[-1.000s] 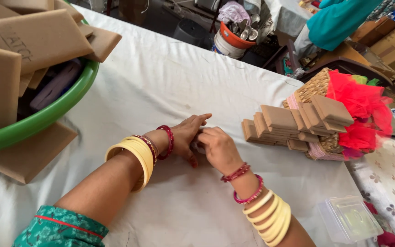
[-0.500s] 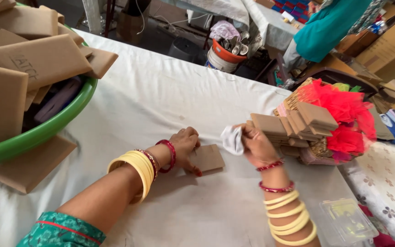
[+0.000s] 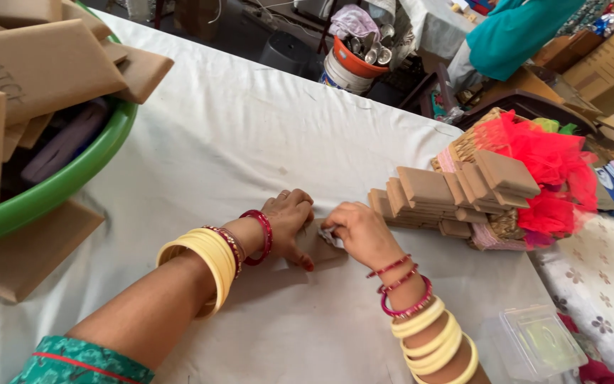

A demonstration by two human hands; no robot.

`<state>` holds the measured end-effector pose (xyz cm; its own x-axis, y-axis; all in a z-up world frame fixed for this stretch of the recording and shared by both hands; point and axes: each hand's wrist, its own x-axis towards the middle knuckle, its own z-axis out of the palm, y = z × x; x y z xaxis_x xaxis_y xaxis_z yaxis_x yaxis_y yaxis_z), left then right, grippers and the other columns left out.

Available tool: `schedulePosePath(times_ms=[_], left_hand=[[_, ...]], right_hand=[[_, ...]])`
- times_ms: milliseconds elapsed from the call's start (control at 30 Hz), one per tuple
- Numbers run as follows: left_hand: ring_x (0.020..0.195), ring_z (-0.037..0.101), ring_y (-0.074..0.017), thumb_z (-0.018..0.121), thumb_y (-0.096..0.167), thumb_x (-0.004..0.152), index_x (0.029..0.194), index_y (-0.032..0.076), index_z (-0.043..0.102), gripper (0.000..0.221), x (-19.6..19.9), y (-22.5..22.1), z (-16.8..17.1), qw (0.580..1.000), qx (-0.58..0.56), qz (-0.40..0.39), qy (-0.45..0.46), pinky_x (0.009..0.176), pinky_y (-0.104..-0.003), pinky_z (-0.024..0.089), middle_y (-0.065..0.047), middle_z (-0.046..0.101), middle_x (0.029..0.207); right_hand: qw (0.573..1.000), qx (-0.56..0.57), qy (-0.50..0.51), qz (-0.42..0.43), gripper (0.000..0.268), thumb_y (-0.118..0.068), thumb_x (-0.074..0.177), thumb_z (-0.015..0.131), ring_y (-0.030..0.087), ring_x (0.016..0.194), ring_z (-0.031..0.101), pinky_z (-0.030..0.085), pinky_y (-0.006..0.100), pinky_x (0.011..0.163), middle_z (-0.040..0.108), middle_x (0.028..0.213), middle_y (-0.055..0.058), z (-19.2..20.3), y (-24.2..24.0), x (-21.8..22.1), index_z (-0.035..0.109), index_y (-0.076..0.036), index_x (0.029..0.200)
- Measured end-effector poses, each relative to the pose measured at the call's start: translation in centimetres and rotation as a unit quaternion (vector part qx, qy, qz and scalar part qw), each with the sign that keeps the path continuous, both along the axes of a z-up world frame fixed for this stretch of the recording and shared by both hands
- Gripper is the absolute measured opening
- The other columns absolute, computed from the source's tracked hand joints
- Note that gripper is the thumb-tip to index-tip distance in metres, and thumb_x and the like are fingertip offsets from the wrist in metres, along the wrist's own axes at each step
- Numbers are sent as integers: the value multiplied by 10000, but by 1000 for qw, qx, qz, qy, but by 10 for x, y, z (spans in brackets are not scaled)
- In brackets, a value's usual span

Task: Cleaning brown rectangular blocks with a white cloth.

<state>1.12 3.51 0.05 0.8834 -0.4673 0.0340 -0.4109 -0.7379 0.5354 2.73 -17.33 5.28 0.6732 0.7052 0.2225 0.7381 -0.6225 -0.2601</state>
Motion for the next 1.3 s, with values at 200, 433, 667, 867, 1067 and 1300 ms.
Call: schedulePosePath(times_ms=[200,433,667,867,1067,1300], left_hand=[[1371,364,-347,906,606,550,1253,47,574,959,2,0,-5,1000,4,-4,-18,1109,-464,350,-130,400,1466],[1398,342,-331,871,565,572,1329,101,584,934,-12,-6,4,997,18,-67,-45,1123,-471,308,-121,401,1483],[1299,498,-299,794,622,713,1352,93,572,859,0,1,-3,991,-134,-20,15,1068,-440,407,-142,485,1418],[1143,664,-239,666,568,880,1360,56,569,709,24,20,-22,922,-354,80,132,940,-383,550,-141,660,1295],[1176,587,-280,874,553,667,1205,114,703,715,13,19,-2,990,-125,-30,51,1012,-390,502,-117,592,1267],[1341,430,-292,965,484,491,1318,149,591,968,0,18,13,994,-77,-56,45,1096,-398,416,-77,527,1352]], right_hand=[[986,113,-120,-12,267,86,841,605,321,939,666,547,401,838,743,987,102,-31,9,19,764,-69,990],[931,323,134,-107,261,42,916,626,213,889,716,574,301,765,776,995,91,-8,-37,36,748,-86,1107],[993,-17,118,8,210,-53,795,725,242,894,731,566,361,800,763,944,87,53,-41,-17,783,-111,989],[992,-71,97,43,151,-27,756,708,316,916,676,549,409,799,698,914,102,20,-15,-16,744,-78,894],[998,38,47,-36,140,-31,823,710,309,879,679,549,401,775,698,940,108,-12,-19,15,719,-60,959],[989,119,17,-88,184,-27,836,712,268,864,692,551,371,758,720,932,86,-1,-21,11,754,-78,1008]])
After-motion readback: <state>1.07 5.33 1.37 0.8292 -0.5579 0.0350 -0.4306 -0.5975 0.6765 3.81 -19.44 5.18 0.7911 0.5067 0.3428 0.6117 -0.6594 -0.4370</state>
